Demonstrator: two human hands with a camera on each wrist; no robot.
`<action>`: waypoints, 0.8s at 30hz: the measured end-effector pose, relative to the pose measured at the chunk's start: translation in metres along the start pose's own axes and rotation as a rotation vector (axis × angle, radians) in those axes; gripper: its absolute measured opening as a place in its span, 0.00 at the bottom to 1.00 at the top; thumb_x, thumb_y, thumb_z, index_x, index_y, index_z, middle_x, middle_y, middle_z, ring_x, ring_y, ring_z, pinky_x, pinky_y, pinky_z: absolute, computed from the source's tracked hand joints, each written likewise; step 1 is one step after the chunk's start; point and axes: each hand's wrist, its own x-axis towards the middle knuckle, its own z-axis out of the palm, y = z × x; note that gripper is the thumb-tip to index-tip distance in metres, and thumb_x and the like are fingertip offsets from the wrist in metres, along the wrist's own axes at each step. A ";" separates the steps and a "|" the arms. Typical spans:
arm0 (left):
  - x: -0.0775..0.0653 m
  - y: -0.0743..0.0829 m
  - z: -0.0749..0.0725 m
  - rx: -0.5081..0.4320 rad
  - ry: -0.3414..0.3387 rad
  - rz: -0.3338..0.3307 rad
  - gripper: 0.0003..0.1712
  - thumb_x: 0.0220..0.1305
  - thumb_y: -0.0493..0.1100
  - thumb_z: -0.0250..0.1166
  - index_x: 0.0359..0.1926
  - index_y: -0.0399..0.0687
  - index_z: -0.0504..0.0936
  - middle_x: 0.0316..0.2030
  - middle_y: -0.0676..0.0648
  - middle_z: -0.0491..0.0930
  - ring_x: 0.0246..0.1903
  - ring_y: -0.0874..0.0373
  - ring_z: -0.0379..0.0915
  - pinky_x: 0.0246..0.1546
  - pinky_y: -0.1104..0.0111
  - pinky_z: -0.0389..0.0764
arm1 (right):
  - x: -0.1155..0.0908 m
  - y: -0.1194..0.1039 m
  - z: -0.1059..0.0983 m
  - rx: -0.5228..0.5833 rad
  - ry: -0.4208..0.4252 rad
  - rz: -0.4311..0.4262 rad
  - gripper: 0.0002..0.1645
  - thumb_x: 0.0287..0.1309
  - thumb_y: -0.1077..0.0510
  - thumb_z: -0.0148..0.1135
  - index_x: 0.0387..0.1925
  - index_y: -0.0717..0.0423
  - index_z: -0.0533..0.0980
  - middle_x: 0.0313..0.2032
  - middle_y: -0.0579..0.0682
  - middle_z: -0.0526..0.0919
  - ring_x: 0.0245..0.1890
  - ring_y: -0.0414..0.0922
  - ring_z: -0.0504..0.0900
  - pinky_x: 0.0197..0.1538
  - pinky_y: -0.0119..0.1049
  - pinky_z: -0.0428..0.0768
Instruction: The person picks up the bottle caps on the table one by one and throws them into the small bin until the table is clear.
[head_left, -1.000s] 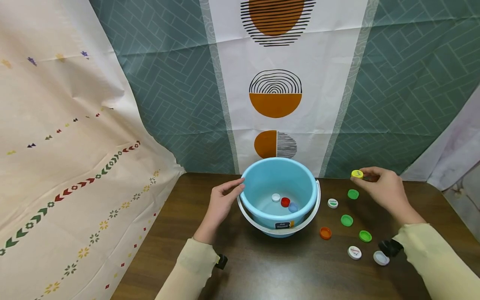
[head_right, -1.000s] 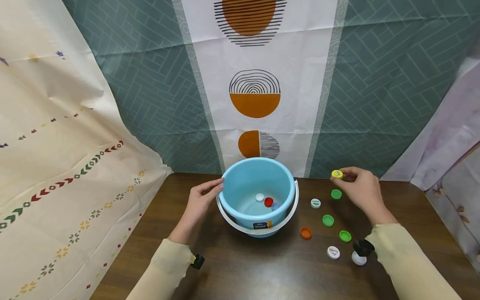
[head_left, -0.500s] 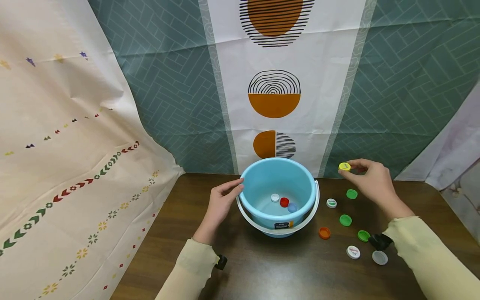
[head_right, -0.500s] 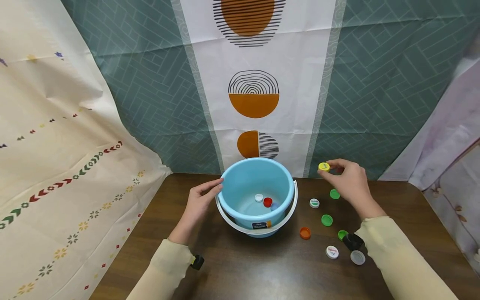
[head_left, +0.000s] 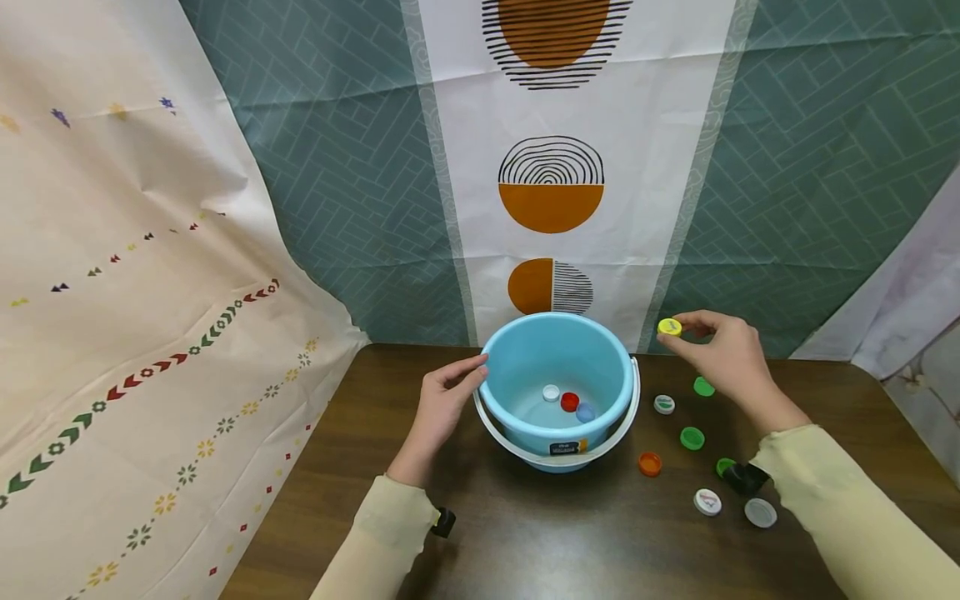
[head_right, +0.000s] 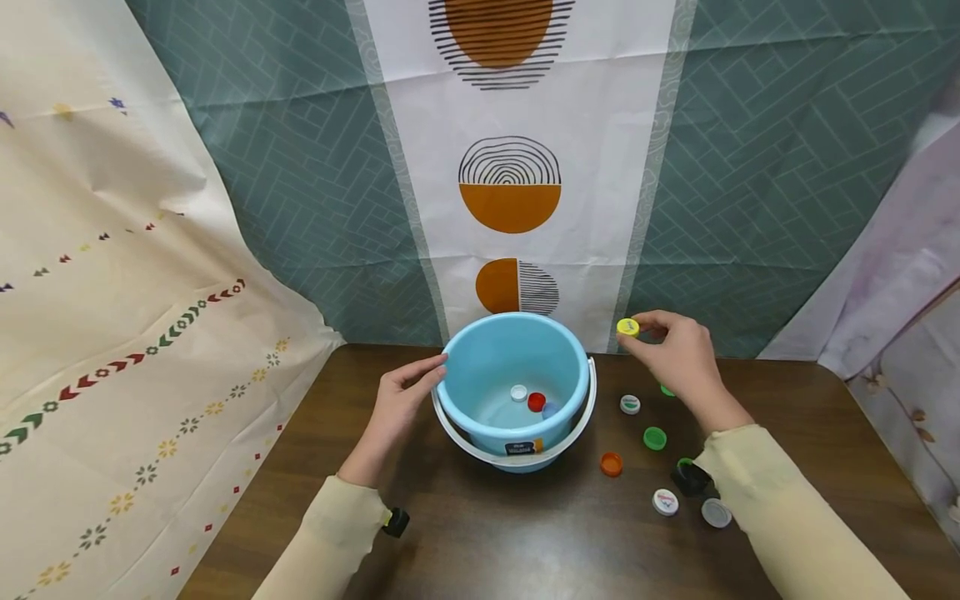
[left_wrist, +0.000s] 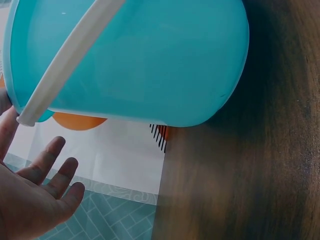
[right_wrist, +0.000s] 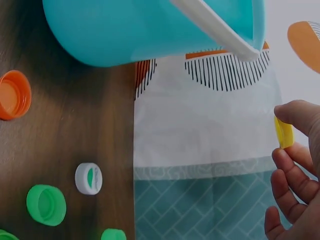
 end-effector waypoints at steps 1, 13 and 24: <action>0.000 0.000 0.000 -0.001 0.000 0.000 0.19 0.62 0.42 0.63 0.53 0.39 0.80 0.52 0.37 0.79 0.47 0.58 0.78 0.44 0.71 0.79 | 0.000 -0.002 0.001 0.002 0.002 -0.004 0.33 0.46 0.31 0.64 0.46 0.48 0.79 0.41 0.53 0.83 0.43 0.48 0.74 0.32 0.36 0.71; -0.001 0.001 0.001 -0.003 -0.005 -0.004 0.19 0.61 0.41 0.63 0.52 0.38 0.80 0.51 0.38 0.80 0.47 0.58 0.78 0.44 0.71 0.80 | 0.003 -0.025 0.014 0.049 -0.015 -0.038 0.31 0.46 0.34 0.66 0.47 0.48 0.79 0.42 0.53 0.83 0.44 0.49 0.75 0.31 0.35 0.73; 0.001 0.000 0.001 -0.020 0.003 0.001 0.19 0.61 0.41 0.64 0.52 0.38 0.80 0.51 0.37 0.79 0.47 0.60 0.78 0.43 0.71 0.79 | 0.002 -0.045 0.027 0.100 -0.065 -0.050 0.31 0.46 0.33 0.66 0.47 0.47 0.79 0.41 0.51 0.83 0.44 0.49 0.74 0.34 0.37 0.74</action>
